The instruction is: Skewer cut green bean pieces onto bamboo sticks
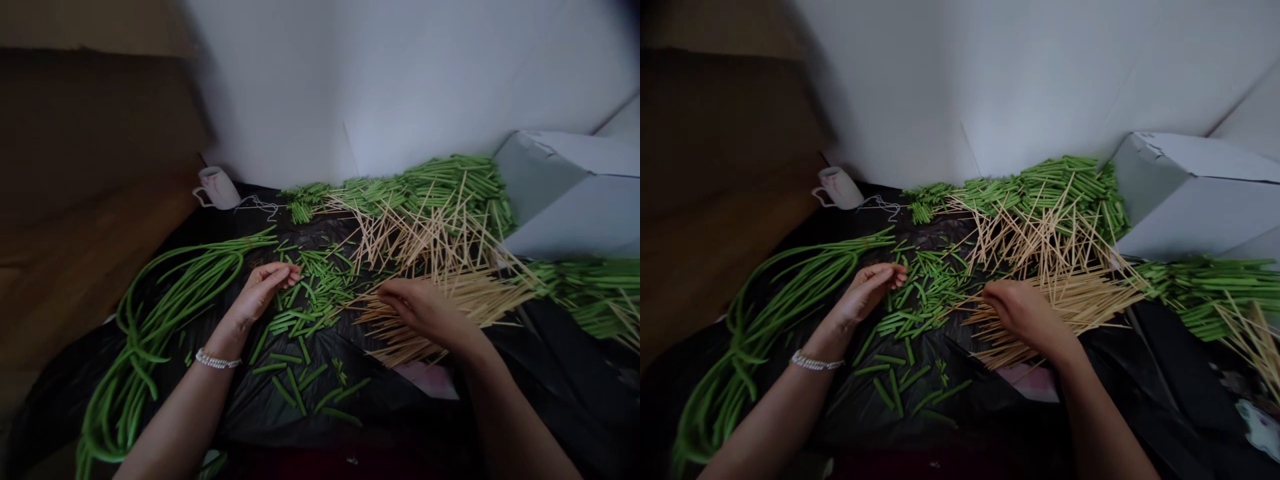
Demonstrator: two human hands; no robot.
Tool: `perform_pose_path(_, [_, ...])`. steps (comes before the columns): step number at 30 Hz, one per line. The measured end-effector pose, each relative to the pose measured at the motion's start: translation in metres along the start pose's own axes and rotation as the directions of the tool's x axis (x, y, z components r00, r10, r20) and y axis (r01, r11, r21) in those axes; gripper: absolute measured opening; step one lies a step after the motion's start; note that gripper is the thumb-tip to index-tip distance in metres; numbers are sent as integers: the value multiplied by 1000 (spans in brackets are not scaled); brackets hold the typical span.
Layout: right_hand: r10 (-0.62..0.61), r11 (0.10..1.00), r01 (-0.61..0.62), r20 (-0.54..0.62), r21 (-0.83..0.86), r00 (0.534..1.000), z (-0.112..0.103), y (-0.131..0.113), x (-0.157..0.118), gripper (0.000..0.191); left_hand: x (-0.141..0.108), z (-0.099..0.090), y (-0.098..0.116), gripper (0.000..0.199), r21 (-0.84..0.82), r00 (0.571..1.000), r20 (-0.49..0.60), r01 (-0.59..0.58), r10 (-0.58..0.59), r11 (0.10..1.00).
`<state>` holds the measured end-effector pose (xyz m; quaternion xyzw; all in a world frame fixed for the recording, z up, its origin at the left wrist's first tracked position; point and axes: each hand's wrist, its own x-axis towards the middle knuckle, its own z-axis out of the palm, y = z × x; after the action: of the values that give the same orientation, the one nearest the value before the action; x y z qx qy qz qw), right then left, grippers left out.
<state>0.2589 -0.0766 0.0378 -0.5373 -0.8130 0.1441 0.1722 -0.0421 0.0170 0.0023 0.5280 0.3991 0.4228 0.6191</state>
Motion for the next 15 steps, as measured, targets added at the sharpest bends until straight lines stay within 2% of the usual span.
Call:
perform_pose_path(2, [-50,998,54,-145,24,988,11,-10,2,23,1,-7,4,25,78,998,-53,-35,39,996])
perform_pose_path(4, [-106,994,101,-226,-33,968,26,-19,4,25,2,-15,9,23,197,991,-100,-64,85,978])
perform_pose_path(8, [-171,973,139,-174,-186,970,48,-26,3,29,2,-26,15,27,522,980,-106,-90,169,848])
perform_pose_path(11, [-186,960,149,-140,-236,973,54,-25,3,29,0,-29,16,31,667,986,-12,-116,167,736])
perform_pose_path(13, [-188,956,150,-134,-252,973,55,-25,3,29,-2,-27,17,28,673,987,103,-162,125,721])
perform_pose_path(15, [-192,956,153,-143,-251,971,55,-24,3,28,-4,-22,17,25,647,966,247,-222,75,729])
